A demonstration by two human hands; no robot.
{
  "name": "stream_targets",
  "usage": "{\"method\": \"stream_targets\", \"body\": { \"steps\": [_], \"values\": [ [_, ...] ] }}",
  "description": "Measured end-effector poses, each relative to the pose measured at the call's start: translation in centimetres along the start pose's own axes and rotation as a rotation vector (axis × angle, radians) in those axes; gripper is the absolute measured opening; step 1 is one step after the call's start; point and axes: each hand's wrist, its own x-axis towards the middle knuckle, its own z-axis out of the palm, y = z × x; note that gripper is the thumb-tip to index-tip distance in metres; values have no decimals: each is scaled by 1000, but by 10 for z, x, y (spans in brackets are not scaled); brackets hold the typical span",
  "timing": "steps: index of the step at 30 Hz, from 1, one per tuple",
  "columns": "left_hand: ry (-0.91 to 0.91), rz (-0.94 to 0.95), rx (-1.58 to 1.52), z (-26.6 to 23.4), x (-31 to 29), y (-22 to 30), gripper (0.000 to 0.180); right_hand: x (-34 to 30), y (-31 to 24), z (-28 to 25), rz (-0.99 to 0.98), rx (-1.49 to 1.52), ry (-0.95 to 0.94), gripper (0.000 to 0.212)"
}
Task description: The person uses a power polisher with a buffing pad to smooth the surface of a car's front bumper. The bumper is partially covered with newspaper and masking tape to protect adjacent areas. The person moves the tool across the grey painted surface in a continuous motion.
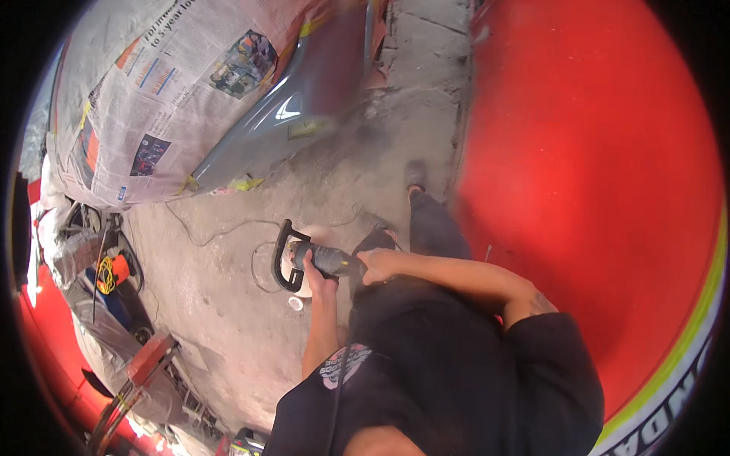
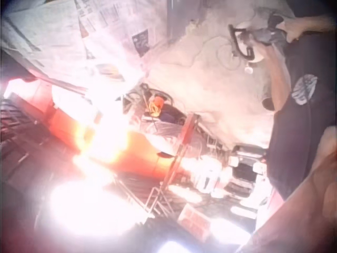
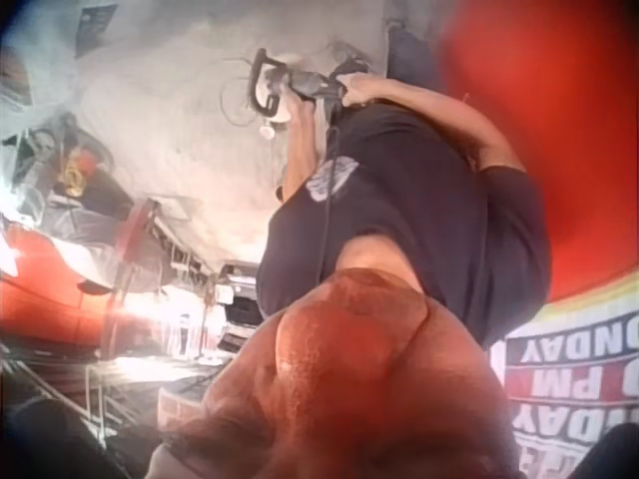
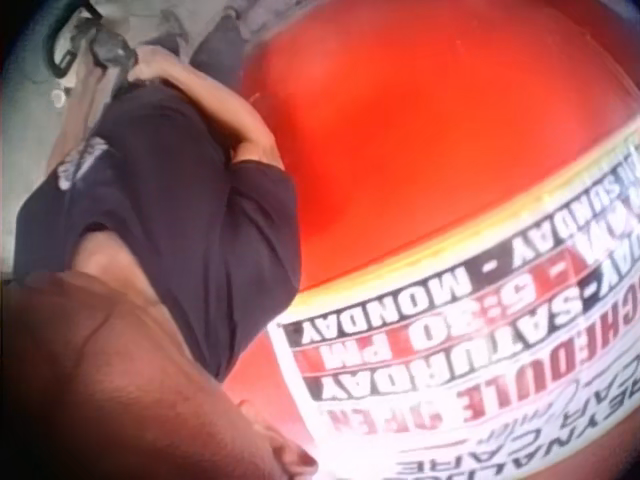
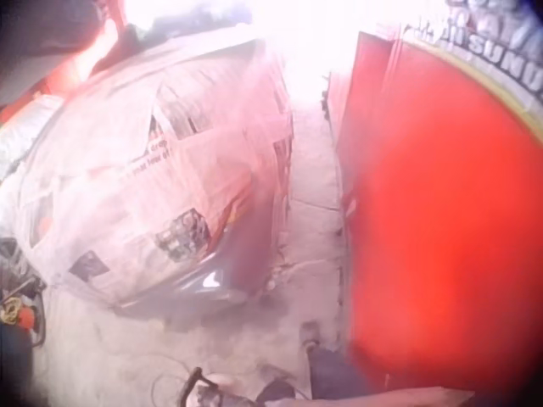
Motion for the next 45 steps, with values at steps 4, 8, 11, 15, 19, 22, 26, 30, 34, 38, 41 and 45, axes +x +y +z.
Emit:
{"method": "stream_targets", "body": {
  "steps": [4,8,11,15,19,22,26,30,34,38,41,45],
  "values": [
    [-78,31,-51,22,-7,-1,38,-16,-18,-6,-35,-136,156,58],
    [-111,80,-48,54,-22,2,41,-25,-29,-40,-86,-177,100,68],
    [-103,96,-11,67,-8,-2,39,-11,-5,-59,-163,-170,80,67],
    [0,65,9,62,29,0,37,-8,32,-121,-424,81,53,65],
    [191,28,71,115,13,12,36,28,151,-213,-117,22,436,47],
    [358,18,122,114,-2,21,40,44,247,-273,145,-98,756,45],
    [345,-116,221,168,2,11,31,35,319,-274,381,-159,720,60],
    [361,-210,223,179,12,-8,32,56,320,-269,438,-140,600,65],
    [400,-314,296,186,35,-25,33,76,335,-287,414,-155,649,61],
    [474,-373,358,194,54,-39,22,89,348,-297,383,-199,710,50],
    [548,-412,365,193,54,-38,16,89,338,-295,386,-146,666,49],
    [603,-437,417,184,64,-48,18,83,338,-292,381,-88,688,44]
  ]
}}
